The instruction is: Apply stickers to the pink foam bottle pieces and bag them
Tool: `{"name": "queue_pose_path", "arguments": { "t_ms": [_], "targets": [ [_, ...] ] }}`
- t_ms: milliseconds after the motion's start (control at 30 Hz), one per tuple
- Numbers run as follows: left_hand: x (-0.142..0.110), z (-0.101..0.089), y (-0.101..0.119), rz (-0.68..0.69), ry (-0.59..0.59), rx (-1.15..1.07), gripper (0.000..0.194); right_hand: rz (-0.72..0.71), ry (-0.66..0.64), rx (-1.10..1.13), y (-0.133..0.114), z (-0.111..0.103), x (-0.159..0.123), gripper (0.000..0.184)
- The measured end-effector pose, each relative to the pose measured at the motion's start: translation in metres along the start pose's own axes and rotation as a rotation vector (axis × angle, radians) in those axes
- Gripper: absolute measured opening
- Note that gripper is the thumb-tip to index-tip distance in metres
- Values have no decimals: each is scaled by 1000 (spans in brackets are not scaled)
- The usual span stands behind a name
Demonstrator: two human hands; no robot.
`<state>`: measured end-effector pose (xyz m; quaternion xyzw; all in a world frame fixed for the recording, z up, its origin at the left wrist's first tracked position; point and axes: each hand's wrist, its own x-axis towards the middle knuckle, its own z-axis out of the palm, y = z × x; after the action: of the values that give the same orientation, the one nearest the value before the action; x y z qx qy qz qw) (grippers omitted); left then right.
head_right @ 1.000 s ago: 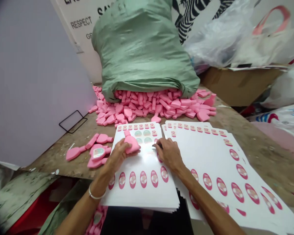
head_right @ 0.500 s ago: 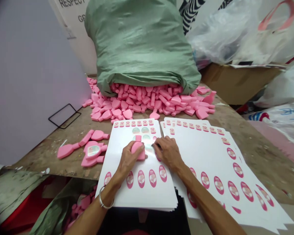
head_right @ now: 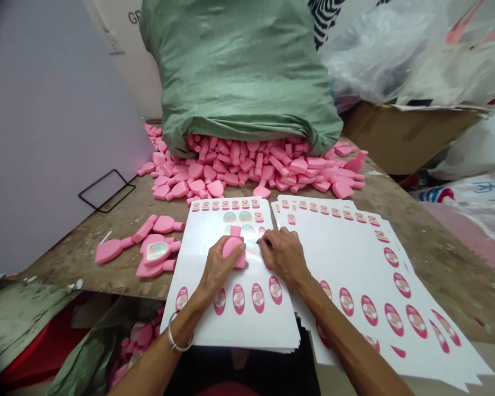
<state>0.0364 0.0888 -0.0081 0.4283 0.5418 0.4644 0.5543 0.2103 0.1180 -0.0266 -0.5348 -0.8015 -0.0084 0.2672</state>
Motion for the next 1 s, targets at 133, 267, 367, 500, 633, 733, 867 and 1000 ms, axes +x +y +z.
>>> {"name": "queue_pose_path", "arguments": {
  "t_ms": [133,267,367,500,633,733,867,1000],
  "targets": [
    [0,-1,-2,15,-15,12,37,67,8,40,-2,3,-1,18],
    [1,-2,-3,18,-26,10,38,91,9,54,-1,8,-1,15],
    [1,-2,-4,25,-30,-4,40,85,18,45,1,11,0,18],
    [1,-3,-2,16,-7,-77,43,85,114,117,-3,5,0,21],
    [-2,-6,3,-19,-15,-198,48,324,164,442,-16,-18,0,28],
    [-8,-7,9,-41,-62,-383,56,461,126,619,-32,-35,1,28],
    [-19,-6,17,-109,-103,-541,61,403,75,696,-55,-42,1,26],
    [-27,-6,26,-128,-139,-527,60,342,80,688,-63,-40,0,24]
  ]
}}
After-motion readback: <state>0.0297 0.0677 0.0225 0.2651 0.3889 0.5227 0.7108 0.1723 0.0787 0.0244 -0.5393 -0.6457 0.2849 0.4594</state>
